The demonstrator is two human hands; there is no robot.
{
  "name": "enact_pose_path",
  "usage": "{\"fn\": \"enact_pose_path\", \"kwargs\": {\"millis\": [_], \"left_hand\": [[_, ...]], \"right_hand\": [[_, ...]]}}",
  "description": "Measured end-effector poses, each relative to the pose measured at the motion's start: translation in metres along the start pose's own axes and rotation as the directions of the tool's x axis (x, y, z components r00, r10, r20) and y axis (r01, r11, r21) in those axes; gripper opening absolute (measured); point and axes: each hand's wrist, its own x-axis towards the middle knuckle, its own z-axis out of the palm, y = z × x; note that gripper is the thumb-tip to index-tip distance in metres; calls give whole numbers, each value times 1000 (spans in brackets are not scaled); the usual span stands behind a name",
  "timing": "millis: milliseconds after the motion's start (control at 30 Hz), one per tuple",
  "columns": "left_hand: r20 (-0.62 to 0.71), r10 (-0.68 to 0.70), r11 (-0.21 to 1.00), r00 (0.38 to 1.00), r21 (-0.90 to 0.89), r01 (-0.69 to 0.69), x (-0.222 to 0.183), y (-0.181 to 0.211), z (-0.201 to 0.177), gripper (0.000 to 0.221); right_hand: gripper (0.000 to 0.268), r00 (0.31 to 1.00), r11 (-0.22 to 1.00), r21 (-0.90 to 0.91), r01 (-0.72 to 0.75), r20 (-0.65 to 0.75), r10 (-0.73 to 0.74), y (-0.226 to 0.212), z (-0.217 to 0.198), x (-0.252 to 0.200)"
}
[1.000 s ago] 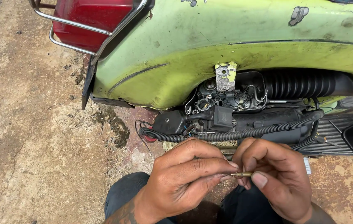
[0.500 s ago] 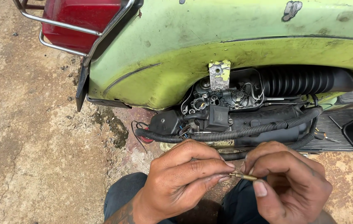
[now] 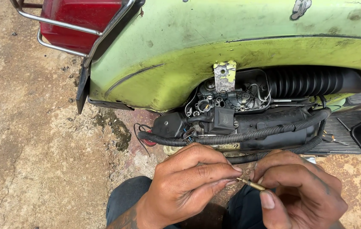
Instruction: The person sits on the ground beside a green scooter and uses a screwdriver on the exposed engine and carburetor area. They then hold a small brass component in both hands and repeatedly work on it with their fingers, turning and manipulating the part while seated.
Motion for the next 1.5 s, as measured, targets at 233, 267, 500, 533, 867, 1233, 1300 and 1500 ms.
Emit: {"fn": "enact_pose_path", "kwargs": {"millis": [233,267,500,533,867,1233,1300,1500], "left_hand": [[-4,36,999,999,34,-36,-1,1,-1,14],[-5,36,999,999,35,-35,-1,1,-1,14],[-21,29,999,999,21,-28,-1,3,0,14],[-21,18,1000,1000,25,-17,-2,3,0,15],[-18,-8,1000,1000,-20,8,-1,5,0,15],[-21,1,999,1000,-40,-1,-2,5,0,15],[-21,-1,999,1000,-43,1,-2,5,0,15],[-13,-5,999,1000,-33,5,-2,4,0,14]], "right_hand": [[29,1000,1000,-6,17,13,-17,4,-2,0],[29,1000,1000,-6,17,14,-17,5,-2,0],[30,1000,1000,-18,12,13,-12,4,-4,0],[30,1000,1000,-23,5,21,-4,4,-5,1],[31,999,999,-32,34,6,-34,5,-4,0],[31,1000,999,-32,8,-26,-9,2,0,0],[31,1000,999,-33,7,-27,-8,4,0,-1],[29,999,1000,-30,5,-33,-6,6,0,-2]]}}
